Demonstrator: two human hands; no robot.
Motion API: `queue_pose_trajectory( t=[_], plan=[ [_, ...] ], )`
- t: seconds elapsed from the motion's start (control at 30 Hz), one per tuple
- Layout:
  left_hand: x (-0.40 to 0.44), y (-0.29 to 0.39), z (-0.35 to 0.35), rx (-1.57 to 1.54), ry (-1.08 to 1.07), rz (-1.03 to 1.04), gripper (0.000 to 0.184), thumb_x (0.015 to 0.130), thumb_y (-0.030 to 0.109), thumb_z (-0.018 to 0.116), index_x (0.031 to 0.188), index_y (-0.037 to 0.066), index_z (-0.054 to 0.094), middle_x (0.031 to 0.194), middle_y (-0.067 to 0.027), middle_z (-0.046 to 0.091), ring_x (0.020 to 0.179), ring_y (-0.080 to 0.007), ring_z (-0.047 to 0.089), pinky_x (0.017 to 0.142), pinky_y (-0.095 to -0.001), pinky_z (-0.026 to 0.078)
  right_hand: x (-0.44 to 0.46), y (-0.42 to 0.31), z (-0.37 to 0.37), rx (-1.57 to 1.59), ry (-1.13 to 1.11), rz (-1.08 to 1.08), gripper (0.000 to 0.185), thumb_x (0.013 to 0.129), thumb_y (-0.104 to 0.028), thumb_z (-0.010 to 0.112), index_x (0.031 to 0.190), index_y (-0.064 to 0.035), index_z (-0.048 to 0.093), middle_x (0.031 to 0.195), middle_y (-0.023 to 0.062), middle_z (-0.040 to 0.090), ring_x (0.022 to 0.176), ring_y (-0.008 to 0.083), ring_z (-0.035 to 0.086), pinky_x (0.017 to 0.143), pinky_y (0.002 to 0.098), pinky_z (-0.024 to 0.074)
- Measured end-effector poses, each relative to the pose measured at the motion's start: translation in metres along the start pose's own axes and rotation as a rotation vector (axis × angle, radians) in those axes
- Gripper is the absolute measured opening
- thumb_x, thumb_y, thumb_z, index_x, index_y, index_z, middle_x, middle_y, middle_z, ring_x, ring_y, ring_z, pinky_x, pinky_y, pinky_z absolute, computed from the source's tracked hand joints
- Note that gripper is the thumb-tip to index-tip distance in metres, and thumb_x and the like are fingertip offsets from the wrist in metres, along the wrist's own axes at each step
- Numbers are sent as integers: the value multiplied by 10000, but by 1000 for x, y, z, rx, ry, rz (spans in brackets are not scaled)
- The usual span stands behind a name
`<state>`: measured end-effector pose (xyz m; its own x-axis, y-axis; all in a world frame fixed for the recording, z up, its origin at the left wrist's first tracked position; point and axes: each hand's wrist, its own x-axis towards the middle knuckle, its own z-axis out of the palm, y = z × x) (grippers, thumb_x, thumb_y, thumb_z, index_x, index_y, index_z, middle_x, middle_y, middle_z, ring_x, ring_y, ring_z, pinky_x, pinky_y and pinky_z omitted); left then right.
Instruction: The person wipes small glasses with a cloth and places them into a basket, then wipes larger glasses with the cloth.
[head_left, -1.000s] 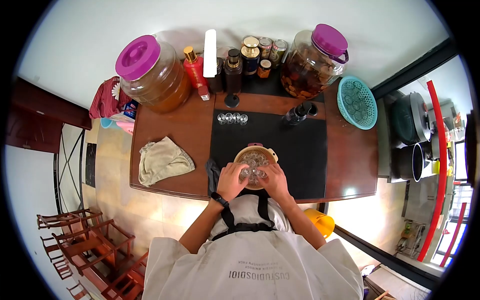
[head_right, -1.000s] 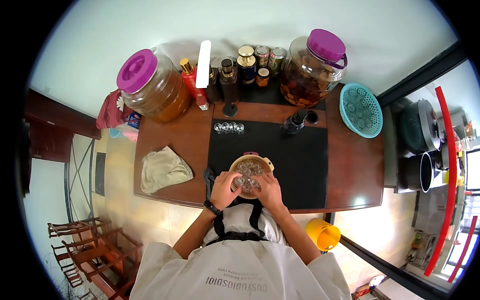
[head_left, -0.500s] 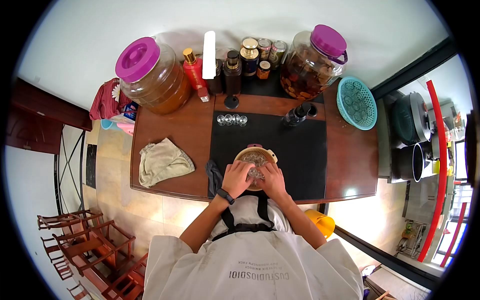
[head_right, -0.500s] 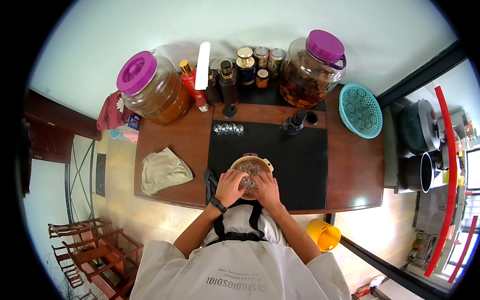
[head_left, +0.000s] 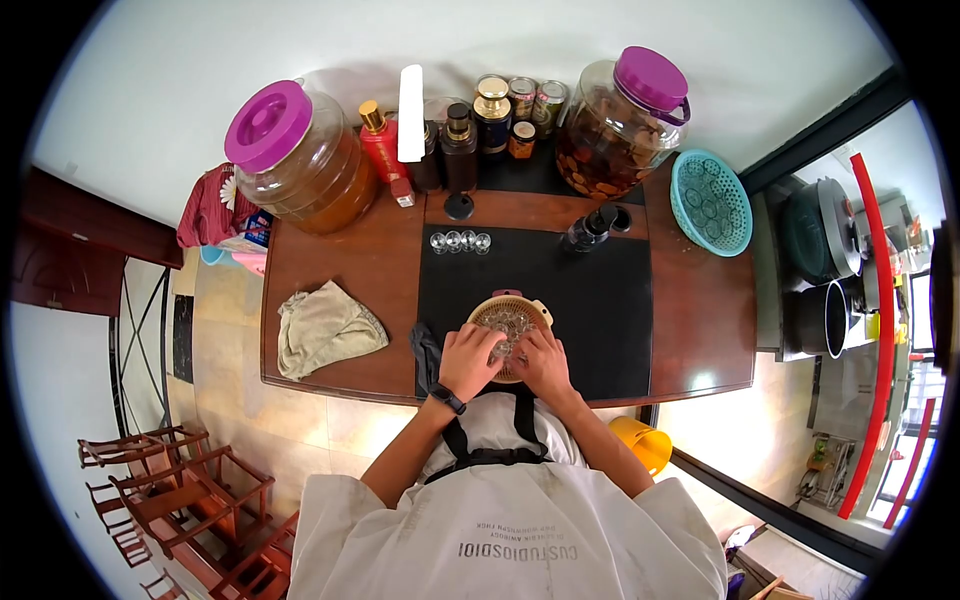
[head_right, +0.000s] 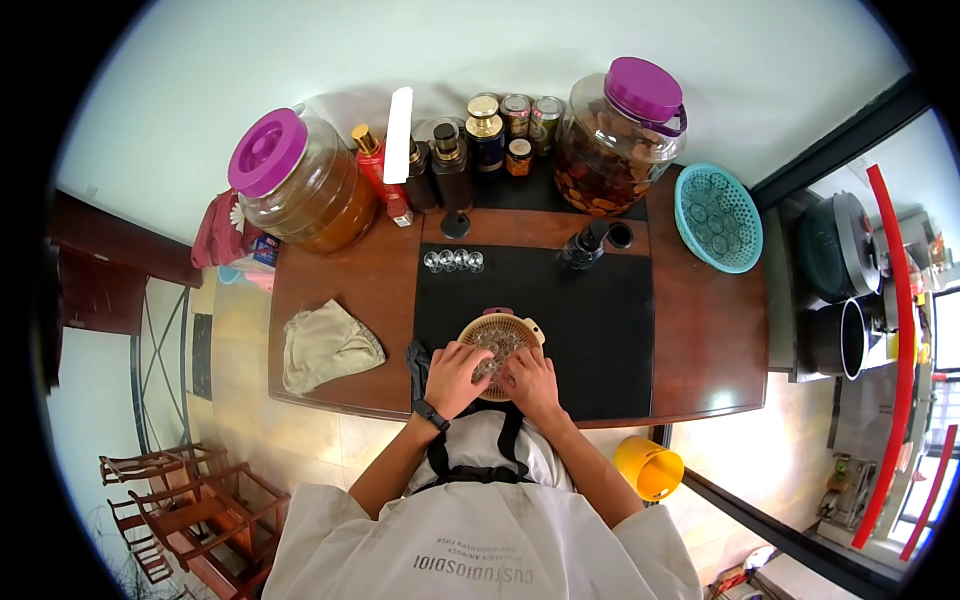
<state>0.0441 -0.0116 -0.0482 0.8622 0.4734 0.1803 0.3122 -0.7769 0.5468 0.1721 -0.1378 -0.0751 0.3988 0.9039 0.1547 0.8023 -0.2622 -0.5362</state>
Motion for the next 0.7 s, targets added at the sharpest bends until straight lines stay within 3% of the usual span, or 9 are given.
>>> queue_pose_trajectory(
  t=[0.3,0.7],
  plan=[
    [-1,-2,4,-7,22,-22,349,702,159,740,1034,161,633,977,0,647,998,-222,555,816,-385,419,-3,2,3,11,-16,51,165,688,-166,740,828,-121,666,973,27,549,1004,235,529,787,402,449],
    [-4,-7,3,-12,51,-54,358,687,163,736,1031,170,638,947,4,634,971,-225,553,801,-382,418,-2,-2,-4,-88,-21,57,112,730,-217,706,798,-139,664,975,38,539,961,235,526,751,390,435]
  ],
)
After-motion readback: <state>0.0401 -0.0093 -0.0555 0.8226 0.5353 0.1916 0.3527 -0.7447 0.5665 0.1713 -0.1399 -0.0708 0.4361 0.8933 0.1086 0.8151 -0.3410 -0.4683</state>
